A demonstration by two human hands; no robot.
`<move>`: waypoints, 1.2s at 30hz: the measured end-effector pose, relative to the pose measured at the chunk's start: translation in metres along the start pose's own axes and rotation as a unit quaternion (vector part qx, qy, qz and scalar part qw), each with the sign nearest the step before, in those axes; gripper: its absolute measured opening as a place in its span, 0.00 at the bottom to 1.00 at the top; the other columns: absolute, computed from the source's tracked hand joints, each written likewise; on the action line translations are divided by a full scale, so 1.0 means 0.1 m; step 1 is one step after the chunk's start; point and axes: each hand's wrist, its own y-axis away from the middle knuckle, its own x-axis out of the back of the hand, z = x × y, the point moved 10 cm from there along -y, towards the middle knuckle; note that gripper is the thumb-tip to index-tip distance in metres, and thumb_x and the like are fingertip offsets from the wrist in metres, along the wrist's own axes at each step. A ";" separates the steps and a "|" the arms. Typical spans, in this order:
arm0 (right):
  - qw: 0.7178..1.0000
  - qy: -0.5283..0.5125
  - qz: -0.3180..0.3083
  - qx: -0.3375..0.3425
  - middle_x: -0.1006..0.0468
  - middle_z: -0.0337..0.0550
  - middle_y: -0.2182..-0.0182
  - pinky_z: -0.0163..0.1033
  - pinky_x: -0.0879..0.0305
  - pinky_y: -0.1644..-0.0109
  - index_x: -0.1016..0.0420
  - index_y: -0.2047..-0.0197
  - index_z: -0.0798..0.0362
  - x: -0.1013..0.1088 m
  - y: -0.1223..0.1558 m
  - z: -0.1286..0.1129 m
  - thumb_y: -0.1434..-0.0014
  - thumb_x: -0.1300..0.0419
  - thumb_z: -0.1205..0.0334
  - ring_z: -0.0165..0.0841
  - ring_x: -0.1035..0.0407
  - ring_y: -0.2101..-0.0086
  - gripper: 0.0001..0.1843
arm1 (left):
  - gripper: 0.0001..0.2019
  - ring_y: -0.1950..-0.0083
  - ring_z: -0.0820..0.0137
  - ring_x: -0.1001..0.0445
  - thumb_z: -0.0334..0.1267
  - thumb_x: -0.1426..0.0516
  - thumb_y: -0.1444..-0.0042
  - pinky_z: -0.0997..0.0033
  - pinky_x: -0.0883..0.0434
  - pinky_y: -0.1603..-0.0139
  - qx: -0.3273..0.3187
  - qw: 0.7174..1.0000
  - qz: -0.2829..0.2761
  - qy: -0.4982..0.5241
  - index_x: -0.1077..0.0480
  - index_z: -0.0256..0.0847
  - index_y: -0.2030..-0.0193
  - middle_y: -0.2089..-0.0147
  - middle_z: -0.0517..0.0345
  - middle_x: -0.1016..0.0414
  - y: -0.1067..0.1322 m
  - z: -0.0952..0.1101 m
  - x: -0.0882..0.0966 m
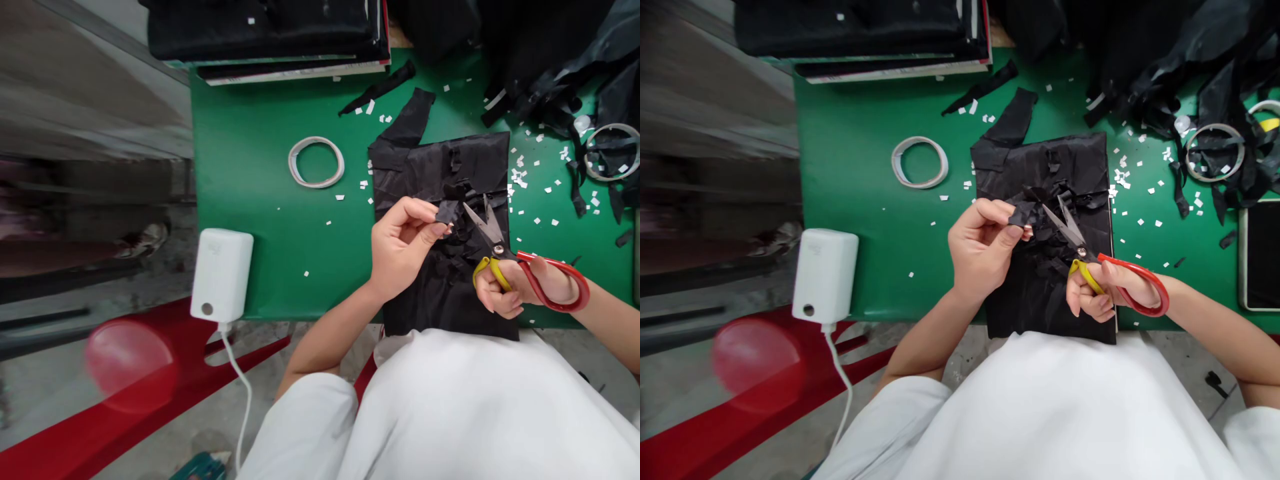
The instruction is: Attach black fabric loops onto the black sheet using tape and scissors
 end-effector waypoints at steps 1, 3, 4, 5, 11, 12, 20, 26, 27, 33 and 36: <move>1.000 -0.002 -0.001 -0.005 0.50 0.28 0.78 0.36 0.56 0.78 0.34 0.62 0.56 0.00 0.00 0.00 0.50 0.54 0.18 0.23 0.57 0.80 0.44 | 0.11 0.70 0.81 0.25 0.39 0.35 0.44 0.84 0.25 0.69 -0.013 1.000 -0.008 -0.013 0.32 0.39 0.70 0.70 0.64 0.29 0.00 0.04 -0.02; 1.000 -0.008 -0.003 -0.014 0.50 0.28 0.79 0.37 0.56 0.78 0.33 0.62 0.56 -0.01 0.00 0.00 0.51 0.55 0.17 0.23 0.57 0.80 0.45 | 0.09 0.69 0.80 0.25 0.37 0.35 0.44 0.81 0.25 0.67 -0.041 0.998 -0.028 -0.039 0.31 0.40 0.70 0.70 0.62 0.28 0.01 0.11 -0.06; 1.000 -0.013 -0.004 -0.019 0.50 0.28 0.79 0.37 0.56 0.78 0.33 0.62 0.57 -0.01 0.00 0.01 0.50 0.54 0.18 0.23 0.57 0.80 0.45 | 0.08 0.68 0.79 0.25 0.36 0.36 0.43 0.80 0.25 0.66 -0.053 0.997 -0.039 -0.050 0.31 0.40 0.70 0.70 0.62 0.27 0.02 0.14 -0.08; 1.000 -0.020 -0.005 -0.021 0.49 0.28 0.79 0.36 0.56 0.78 0.32 0.62 0.57 -0.02 0.01 0.01 0.49 0.54 0.18 0.23 0.57 0.80 0.45 | 0.08 0.67 0.78 0.25 0.35 0.36 0.43 0.79 0.25 0.64 -0.064 0.995 -0.049 -0.059 0.31 0.40 0.69 0.70 0.61 0.27 0.02 0.17 -0.10; 0.998 -0.049 -0.027 -0.011 0.48 0.28 0.80 0.35 0.57 0.80 0.31 0.63 0.59 -0.07 -0.01 -0.03 0.51 0.52 0.18 0.22 0.57 0.81 0.46 | 0.06 0.64 0.77 0.25 0.32 0.37 0.42 0.77 0.27 0.62 -0.098 0.989 -0.089 -0.061 0.31 0.41 0.68 0.68 0.61 0.27 0.04 0.21 -0.18; 0.998 -0.051 -0.027 -0.009 0.48 0.28 0.80 0.35 0.57 0.80 0.31 0.63 0.59 -0.07 -0.02 -0.04 0.50 0.52 0.18 0.22 0.58 0.82 0.46 | 0.07 0.64 0.77 0.25 0.32 0.37 0.42 0.76 0.26 0.62 -0.102 0.988 -0.099 -0.062 0.32 0.41 0.67 0.68 0.61 0.27 0.04 0.21 -0.20; 0.999 -0.049 -0.014 0.000 0.49 0.28 0.81 0.33 0.56 0.79 0.32 0.65 0.58 -0.07 -0.02 -0.18 0.46 0.52 0.22 0.21 0.57 0.82 0.41 | 0.07 0.63 0.76 0.26 0.28 0.38 0.43 0.76 0.27 0.62 -0.085 0.983 -0.144 -0.081 0.33 0.40 0.67 0.67 0.60 0.27 0.09 0.16 -0.30; 1.000 -0.004 -0.017 0.025 0.49 0.26 0.83 0.32 0.57 0.84 0.36 0.67 0.55 -0.03 0.03 -0.24 0.53 0.57 0.15 0.22 0.57 0.84 0.46 | 0.07 0.63 0.77 0.26 0.27 0.39 0.43 0.79 0.27 0.61 -0.054 0.987 -0.127 -0.077 0.33 0.39 0.67 0.67 0.61 0.28 0.07 0.13 -0.26; 0.999 -0.003 -0.015 0.037 0.49 0.26 0.83 0.32 0.56 0.84 0.36 0.67 0.55 -0.01 0.04 -0.26 0.51 0.58 0.16 0.22 0.56 0.84 0.45 | 0.06 0.63 0.77 0.26 0.27 0.39 0.43 0.80 0.27 0.61 -0.054 0.988 -0.121 -0.081 0.33 0.39 0.67 0.67 0.61 0.28 0.07 0.12 -0.25; 0.999 0.014 -0.011 0.027 0.48 0.27 0.84 0.32 0.55 0.83 0.40 0.71 0.51 -0.04 0.05 -0.30 0.54 0.55 0.15 0.22 0.55 0.84 0.42 | 0.06 0.64 0.80 0.27 0.29 0.37 0.45 0.83 0.27 0.62 0.002 0.993 -0.089 -0.080 0.31 0.39 0.69 0.68 0.62 0.29 0.04 0.02 -0.17; 0.999 0.008 -0.016 0.036 0.46 0.28 0.85 0.32 0.55 0.83 0.39 0.71 0.52 -0.07 0.04 -0.35 0.54 0.51 0.16 0.22 0.53 0.84 0.42 | 0.08 0.67 0.80 0.27 0.33 0.35 0.46 0.83 0.27 0.65 0.086 0.992 -0.077 -0.051 0.31 0.38 0.70 0.69 0.63 0.29 0.04 -0.10 -0.14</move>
